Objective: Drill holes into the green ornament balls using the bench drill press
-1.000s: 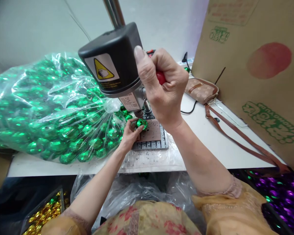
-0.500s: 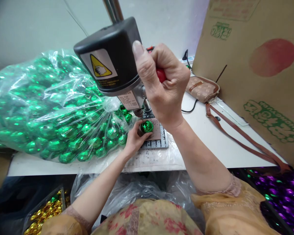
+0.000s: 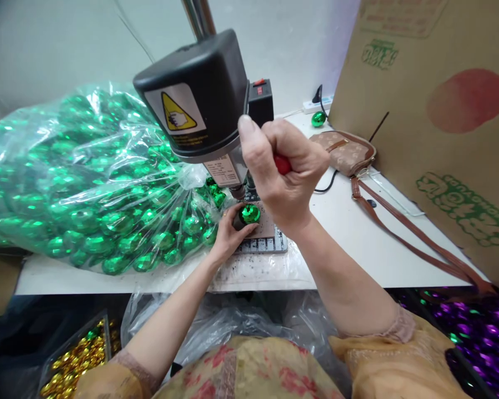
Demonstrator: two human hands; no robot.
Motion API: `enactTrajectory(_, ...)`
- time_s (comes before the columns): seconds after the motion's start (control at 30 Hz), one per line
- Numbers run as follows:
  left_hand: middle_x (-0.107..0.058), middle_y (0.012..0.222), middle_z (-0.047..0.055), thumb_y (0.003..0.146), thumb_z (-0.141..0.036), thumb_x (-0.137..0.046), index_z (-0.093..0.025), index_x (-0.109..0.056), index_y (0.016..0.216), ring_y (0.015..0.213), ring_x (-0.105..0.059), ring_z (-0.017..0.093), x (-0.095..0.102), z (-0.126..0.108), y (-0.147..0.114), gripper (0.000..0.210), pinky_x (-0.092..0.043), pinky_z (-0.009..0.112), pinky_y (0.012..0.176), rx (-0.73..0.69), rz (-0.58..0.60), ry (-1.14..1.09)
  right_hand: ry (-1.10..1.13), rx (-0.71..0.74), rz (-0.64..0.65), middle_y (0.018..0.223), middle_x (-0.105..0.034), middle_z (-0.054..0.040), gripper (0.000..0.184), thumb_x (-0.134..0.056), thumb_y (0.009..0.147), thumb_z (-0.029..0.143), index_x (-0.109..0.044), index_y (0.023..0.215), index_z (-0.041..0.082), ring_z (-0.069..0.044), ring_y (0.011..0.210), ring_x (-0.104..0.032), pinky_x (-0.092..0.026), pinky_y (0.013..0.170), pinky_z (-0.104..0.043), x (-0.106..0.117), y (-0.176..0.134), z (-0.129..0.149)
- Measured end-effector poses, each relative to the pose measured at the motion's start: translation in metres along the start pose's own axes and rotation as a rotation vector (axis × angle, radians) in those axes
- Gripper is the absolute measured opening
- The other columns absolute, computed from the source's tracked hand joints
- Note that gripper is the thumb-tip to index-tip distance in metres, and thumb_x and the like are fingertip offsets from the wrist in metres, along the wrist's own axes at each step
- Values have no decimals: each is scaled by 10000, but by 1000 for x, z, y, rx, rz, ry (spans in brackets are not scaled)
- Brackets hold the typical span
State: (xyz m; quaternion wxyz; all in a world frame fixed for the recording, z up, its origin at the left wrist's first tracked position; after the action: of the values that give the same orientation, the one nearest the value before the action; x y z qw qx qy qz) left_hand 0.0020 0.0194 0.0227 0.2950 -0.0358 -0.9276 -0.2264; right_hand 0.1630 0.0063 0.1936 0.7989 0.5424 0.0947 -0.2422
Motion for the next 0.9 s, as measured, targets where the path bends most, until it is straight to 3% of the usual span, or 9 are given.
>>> enactTrajectory(0.2,-663,1235,86,785,-315,-806,-227,-599,1259,1190,-592,262,-1,-2,-1,524,-457,426,1050,-9,-2,-16,10,74,8,487,-235,52,519,-589,892,229,-204,550,167,-36,427,-334,-251,462,-266,1,-7,-2)
enactTrajectory(0.4,-648,1259,90,803,-352,-788,-235,-583,1280,1207,-584,266,-1,0,-2,532,-447,432,1060,-16,9,-25,43,206,-64,459,-260,65,524,-596,863,213,-179,551,163,-29,407,-301,-284,446,-253,4,-14,-9)
enactTrajectory(0.6,-645,1261,89,802,-351,-789,-241,-579,1284,1212,-577,266,-1,1,-3,537,-446,425,1058,-15,14,-22,46,122,1,480,-283,50,524,-601,858,236,-203,525,163,-40,416,-307,-321,428,-263,11,-23,-6)
enactTrajectory(0.9,-643,1261,91,810,-345,-782,-230,-570,1287,1206,-578,262,-2,1,-3,534,-447,415,1048,-12,21,-30,53,188,17,474,-252,50,510,-584,856,204,-188,537,170,-44,416,-296,-315,423,-262,14,-26,-9)
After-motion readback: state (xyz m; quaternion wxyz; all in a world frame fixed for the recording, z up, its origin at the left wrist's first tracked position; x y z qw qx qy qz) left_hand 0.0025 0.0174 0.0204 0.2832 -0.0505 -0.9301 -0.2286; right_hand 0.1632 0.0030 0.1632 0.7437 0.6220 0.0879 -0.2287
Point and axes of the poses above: each hand's wrist, its own y-axis towards the middle knuckle, its own x-axis out of the back of the hand, z = x × y, the point moved 3 cm from there along y, towards the middle knuckle
